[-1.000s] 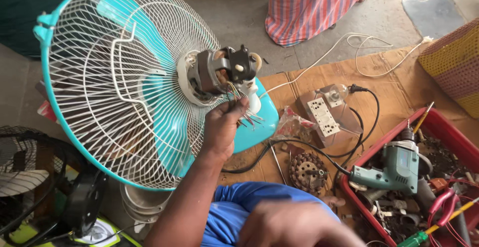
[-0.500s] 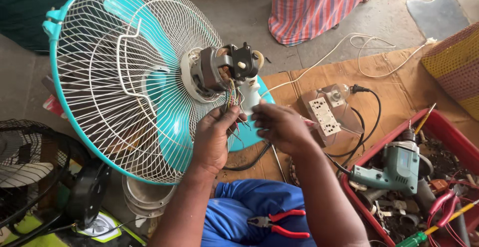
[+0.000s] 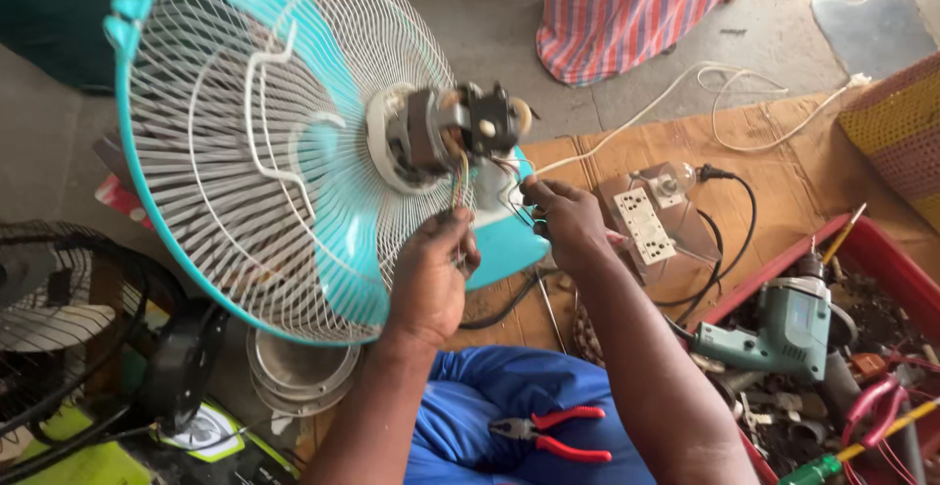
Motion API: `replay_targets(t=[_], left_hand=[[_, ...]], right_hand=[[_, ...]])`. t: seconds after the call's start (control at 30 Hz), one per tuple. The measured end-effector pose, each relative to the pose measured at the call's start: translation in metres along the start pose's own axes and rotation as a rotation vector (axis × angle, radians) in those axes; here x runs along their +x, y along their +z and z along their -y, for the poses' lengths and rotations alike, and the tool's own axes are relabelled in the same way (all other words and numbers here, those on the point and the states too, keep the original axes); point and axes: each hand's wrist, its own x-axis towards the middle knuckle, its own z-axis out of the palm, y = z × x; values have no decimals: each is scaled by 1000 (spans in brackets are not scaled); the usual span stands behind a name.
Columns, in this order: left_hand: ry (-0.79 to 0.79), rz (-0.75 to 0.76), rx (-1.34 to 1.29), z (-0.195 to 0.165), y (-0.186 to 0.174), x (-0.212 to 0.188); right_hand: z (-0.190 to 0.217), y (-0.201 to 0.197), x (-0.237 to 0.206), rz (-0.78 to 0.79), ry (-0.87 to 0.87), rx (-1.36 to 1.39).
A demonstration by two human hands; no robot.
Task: The person sits on the floor and repairs an electric fan motor. They use a gear puller to press a shaft out of the rotor assembly, fit a bushing into the rotor with a punch, then route and connect wires at the motor of a stand fan.
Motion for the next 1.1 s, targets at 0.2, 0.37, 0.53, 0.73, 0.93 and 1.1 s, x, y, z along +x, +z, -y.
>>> replay_targets(t=[0.2, 0.37, 0.53, 0.73, 0.93, 1.1], left_hand=[[-45, -19, 67, -17, -3, -6], [44, -93, 201, -8, -16, -8], [100, -97, 318, 7, -24, 3], [114, -121, 503, 22, -34, 1], [119, -126, 673, 21, -37, -23], [298, -204, 645, 1, -8, -23]], right_hand=[[-34, -10, -39, 251, 162, 155], [-69, -38, -43, 161, 163, -47], [-21, -39, -19, -154, -88, 210], [14, 44, 5, 208, 143, 195], [-22, 47, 4, 367, 50, 428], [-27, 26, 0, 364, 101, 412]])
